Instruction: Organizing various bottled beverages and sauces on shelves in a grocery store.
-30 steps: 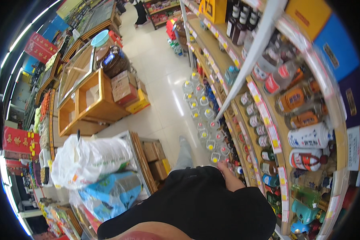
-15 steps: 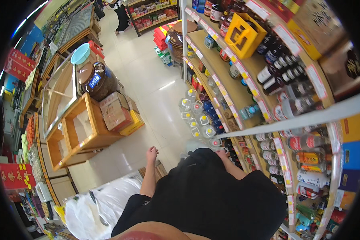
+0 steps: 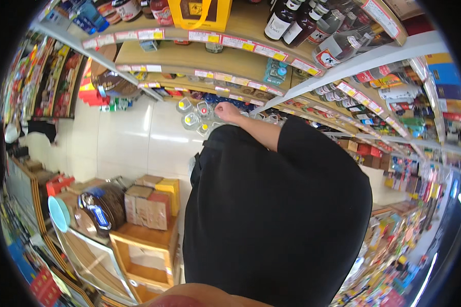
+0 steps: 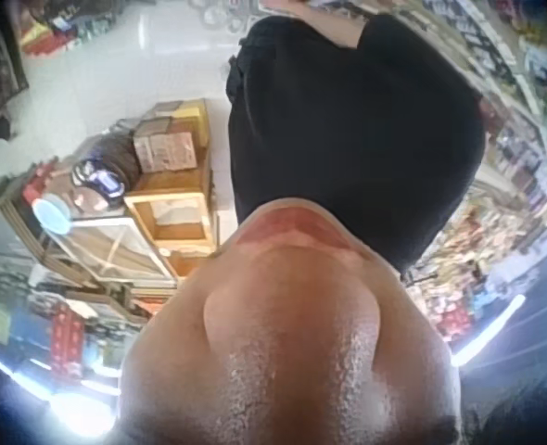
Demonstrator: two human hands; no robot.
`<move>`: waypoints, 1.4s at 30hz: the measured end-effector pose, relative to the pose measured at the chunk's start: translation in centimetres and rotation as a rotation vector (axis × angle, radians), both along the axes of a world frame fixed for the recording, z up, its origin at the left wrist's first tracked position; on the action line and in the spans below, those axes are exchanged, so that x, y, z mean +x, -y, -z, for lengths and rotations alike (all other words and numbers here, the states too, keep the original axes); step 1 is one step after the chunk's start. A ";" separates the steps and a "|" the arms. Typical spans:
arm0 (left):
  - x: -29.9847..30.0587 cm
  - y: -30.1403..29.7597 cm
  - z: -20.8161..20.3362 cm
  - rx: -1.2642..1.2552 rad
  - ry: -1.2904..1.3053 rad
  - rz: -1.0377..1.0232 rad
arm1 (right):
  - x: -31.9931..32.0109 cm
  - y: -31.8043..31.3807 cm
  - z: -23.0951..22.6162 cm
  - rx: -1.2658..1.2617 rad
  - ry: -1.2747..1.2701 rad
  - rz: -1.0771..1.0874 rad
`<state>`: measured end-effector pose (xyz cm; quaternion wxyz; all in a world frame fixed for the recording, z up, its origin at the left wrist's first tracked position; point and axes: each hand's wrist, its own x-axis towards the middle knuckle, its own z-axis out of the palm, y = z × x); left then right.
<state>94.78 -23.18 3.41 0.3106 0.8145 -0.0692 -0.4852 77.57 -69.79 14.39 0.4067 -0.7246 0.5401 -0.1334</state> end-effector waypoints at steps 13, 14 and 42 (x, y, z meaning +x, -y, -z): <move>37.1 -4.1 3.4 -0.113 0.306 0.596 | -8.9 5.3 -15.5 -0.839 -0.279 1.519; 41.5 -6.4 2.9 -0.078 0.028 -0.233 | -6.6 7.5 -14.7 -0.697 -0.323 1.526; 19.5 37.5 -20.6 -0.373 0.121 0.831 | -14.9 9.6 -15.3 -0.415 0.062 1.420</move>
